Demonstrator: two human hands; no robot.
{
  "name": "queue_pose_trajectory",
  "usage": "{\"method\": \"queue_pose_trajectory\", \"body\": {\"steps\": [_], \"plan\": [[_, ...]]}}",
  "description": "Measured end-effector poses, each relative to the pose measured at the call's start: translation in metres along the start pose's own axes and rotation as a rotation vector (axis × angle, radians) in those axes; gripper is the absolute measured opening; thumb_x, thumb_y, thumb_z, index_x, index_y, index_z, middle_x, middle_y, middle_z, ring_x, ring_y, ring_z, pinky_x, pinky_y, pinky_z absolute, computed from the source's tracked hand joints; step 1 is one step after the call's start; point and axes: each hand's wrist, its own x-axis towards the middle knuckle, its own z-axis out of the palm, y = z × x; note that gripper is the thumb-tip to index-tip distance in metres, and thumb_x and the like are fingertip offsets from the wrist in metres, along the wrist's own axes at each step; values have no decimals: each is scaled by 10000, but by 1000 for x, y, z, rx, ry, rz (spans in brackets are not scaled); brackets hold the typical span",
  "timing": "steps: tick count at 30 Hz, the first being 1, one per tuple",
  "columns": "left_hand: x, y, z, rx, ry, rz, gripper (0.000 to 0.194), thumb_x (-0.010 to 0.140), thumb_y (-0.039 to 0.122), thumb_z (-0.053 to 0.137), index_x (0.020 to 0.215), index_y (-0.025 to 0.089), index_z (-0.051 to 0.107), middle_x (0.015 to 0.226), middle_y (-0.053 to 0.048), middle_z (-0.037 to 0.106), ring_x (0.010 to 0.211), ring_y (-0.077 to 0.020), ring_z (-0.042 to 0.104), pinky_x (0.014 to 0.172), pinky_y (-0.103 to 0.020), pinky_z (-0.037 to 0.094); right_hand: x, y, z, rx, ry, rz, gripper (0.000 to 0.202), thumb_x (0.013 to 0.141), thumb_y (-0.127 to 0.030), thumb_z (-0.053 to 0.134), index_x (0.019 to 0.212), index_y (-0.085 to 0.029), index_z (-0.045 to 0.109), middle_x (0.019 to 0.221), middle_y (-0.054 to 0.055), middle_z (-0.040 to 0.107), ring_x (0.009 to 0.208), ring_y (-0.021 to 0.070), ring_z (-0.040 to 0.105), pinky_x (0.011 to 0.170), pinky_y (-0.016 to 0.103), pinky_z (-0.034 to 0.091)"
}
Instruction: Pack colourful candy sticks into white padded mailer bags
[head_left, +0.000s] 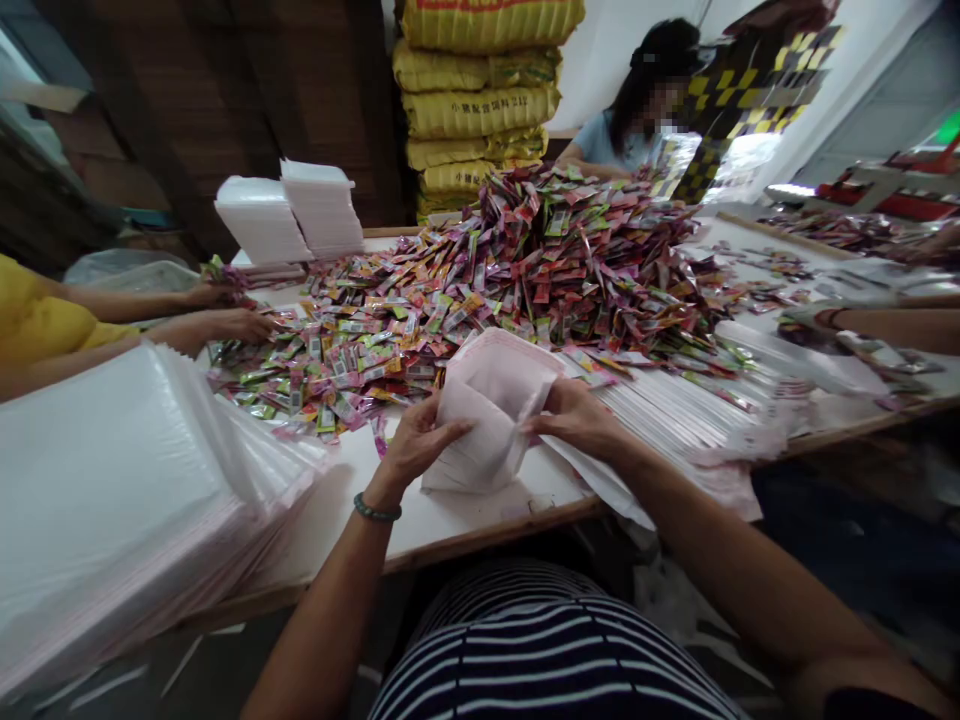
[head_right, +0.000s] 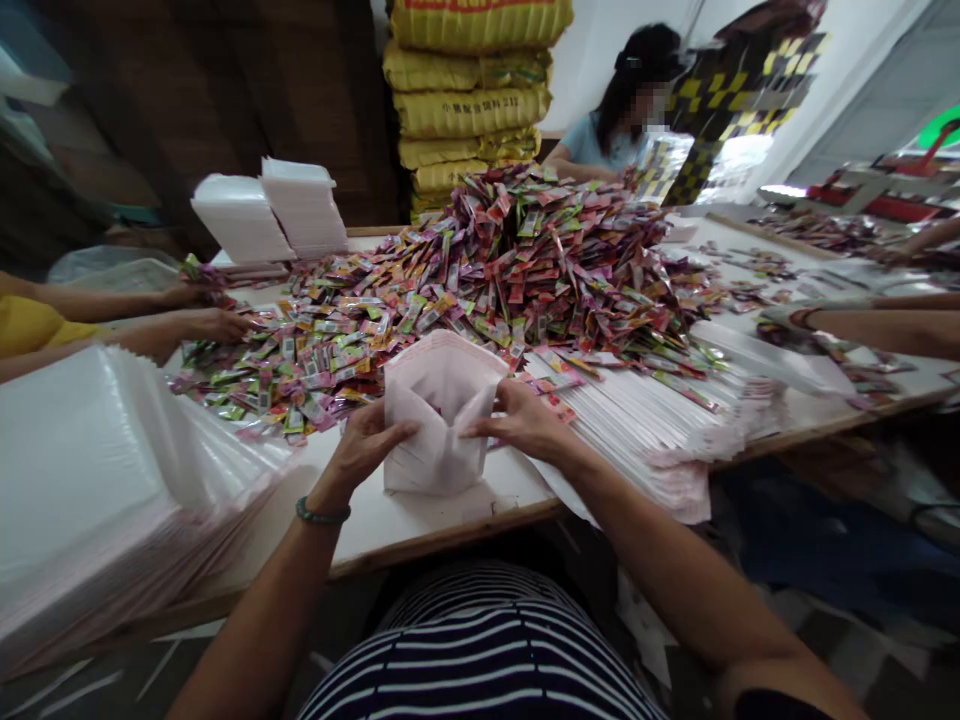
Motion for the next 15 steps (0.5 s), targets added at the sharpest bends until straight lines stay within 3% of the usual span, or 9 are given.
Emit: {"method": "queue_pose_trajectory", "body": {"steps": [3,5,7,11,13,15], "plan": [[-5,14,3,5,237,21,438,671,575,745,634,146,661,581,11,593,554,-107,477,490,-208,382,5,17,25,215,147,37,393,658,-574,749,768,-199,706,751,20,683,742,195,619,702,328,516],[-14,24,1,11,371,44,417,708,557,729,670,146,676,611,8,616,563,-108,486,493,-211,388,6,10,30,272,231,-16,381,708,-595,709,764,-218,703,754,20,672,725,183,591,690,320,501],[-26,26,-1,-5,433,24,400,725,543,724,714,145,688,651,5,643,579,-111,512,499,-210,403,6,4,31,282,230,-33,392,760,-609,659,754,-218,692,744,20,653,696,171,560,655,306,476],[-40,-6,2,-165,448,-155,428,694,539,742,855,144,702,720,-5,693,651,-132,594,567,-216,464,5,32,39,178,205,103,425,751,-613,631,682,-194,629,611,-7,554,588,139,463,555,271,397],[-42,-29,6,-255,455,-230,462,666,515,761,931,141,703,789,-22,726,735,-154,640,647,-230,500,2,56,48,-37,232,171,416,776,-580,589,621,-194,581,551,-13,494,567,140,436,561,279,400],[-44,-45,10,-291,459,-248,477,680,479,752,1020,150,696,913,-41,749,847,-175,668,741,-247,519,-2,69,56,-313,349,100,327,822,-478,558,679,-188,604,635,25,554,650,179,497,664,332,453]]}}
